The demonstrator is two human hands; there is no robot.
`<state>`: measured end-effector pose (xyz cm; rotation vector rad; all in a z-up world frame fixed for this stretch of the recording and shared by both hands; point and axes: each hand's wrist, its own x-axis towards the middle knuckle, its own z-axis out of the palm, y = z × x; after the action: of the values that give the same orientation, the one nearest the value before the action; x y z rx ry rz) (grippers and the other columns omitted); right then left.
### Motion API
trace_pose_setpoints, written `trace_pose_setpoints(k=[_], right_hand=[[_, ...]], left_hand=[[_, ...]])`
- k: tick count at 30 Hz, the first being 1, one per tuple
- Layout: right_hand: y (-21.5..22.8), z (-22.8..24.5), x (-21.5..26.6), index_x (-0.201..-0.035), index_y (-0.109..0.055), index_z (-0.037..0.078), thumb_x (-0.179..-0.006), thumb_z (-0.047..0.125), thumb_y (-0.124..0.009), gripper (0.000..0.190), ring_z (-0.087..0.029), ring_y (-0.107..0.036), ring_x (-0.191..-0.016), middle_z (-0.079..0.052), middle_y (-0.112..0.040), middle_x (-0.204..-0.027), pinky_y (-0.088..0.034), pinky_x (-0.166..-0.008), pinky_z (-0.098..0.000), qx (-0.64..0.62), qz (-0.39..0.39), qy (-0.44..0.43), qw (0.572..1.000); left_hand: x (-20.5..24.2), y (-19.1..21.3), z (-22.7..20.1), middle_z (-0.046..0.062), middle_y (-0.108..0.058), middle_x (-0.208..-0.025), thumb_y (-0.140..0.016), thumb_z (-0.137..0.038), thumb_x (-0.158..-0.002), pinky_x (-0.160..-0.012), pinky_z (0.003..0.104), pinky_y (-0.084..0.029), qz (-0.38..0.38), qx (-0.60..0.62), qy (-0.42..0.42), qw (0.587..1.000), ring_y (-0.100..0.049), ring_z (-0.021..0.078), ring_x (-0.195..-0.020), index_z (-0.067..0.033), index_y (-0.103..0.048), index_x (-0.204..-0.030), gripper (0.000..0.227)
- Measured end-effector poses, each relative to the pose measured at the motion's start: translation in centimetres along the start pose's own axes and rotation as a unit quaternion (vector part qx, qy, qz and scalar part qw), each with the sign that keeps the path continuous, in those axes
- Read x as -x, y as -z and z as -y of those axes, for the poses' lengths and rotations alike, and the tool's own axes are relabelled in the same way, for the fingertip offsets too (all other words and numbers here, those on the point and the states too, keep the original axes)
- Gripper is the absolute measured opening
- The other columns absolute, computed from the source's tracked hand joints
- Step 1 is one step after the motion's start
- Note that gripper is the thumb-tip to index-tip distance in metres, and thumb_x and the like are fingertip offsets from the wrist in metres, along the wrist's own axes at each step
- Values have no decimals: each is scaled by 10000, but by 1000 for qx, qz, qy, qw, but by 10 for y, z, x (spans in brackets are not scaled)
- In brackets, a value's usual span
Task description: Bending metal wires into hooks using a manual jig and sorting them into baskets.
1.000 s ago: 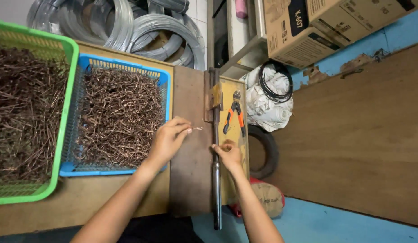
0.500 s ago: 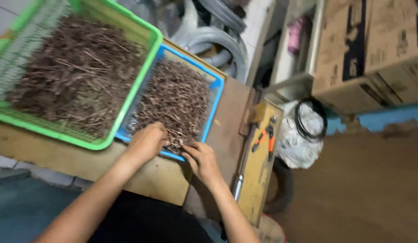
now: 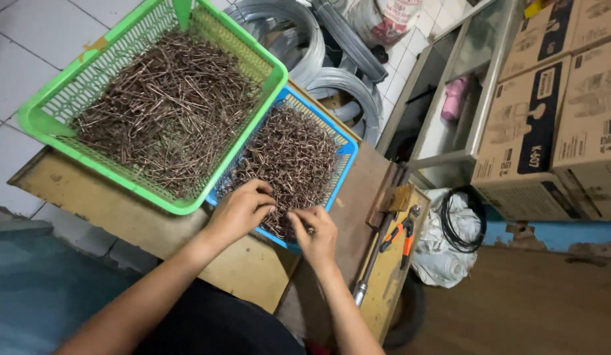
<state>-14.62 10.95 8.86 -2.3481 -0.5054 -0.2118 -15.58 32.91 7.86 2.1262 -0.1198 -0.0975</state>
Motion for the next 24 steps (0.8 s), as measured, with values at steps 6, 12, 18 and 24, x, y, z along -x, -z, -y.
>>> trace_pose_setpoints(k=[6,12,18,24], right_hand=[[-41,38,-79,-966,-781,185,-889,256,-797,106,-275,-699,-860,-35,-694,-860,-539,-835,-396,21,28,103,994],[-141,71,-125,-962,-785,112,-834,335,-748,259,-332,-661,-1048,-115,-708,-947,-231,-1171,-675,180,206,160,948],[-180,87,-127,-868,-789,105,-807,212,-788,122,-317,-702,-1113,-111,-784,-962,-6,-1227,-655,288,263,40,920],[-186,99,-128,-890,-788,100,-843,168,-726,103,-286,-696,-1084,-84,-778,-992,-27,-1236,-655,335,229,19,914]], left_hand=[[7,31,72,90,-738,-1100,-712,-158,-971,-919,406,-552,-204,-49,-104,972,-718,283,-1027,-99,-804,-1013,117],[11,85,135,-1,-740,-1218,-677,-387,-1011,-1069,438,-436,-186,-288,93,935,-688,227,-1148,-238,-813,-1070,211],[12,81,131,-10,-762,-1197,-708,-335,-957,-1079,403,-445,-169,-326,160,916,-736,205,-1061,-207,-818,-1009,176],[12,87,119,4,-774,-1149,-711,-295,-989,-1043,373,-455,-188,-305,159,920,-736,188,-1044,-188,-813,-1028,153]])
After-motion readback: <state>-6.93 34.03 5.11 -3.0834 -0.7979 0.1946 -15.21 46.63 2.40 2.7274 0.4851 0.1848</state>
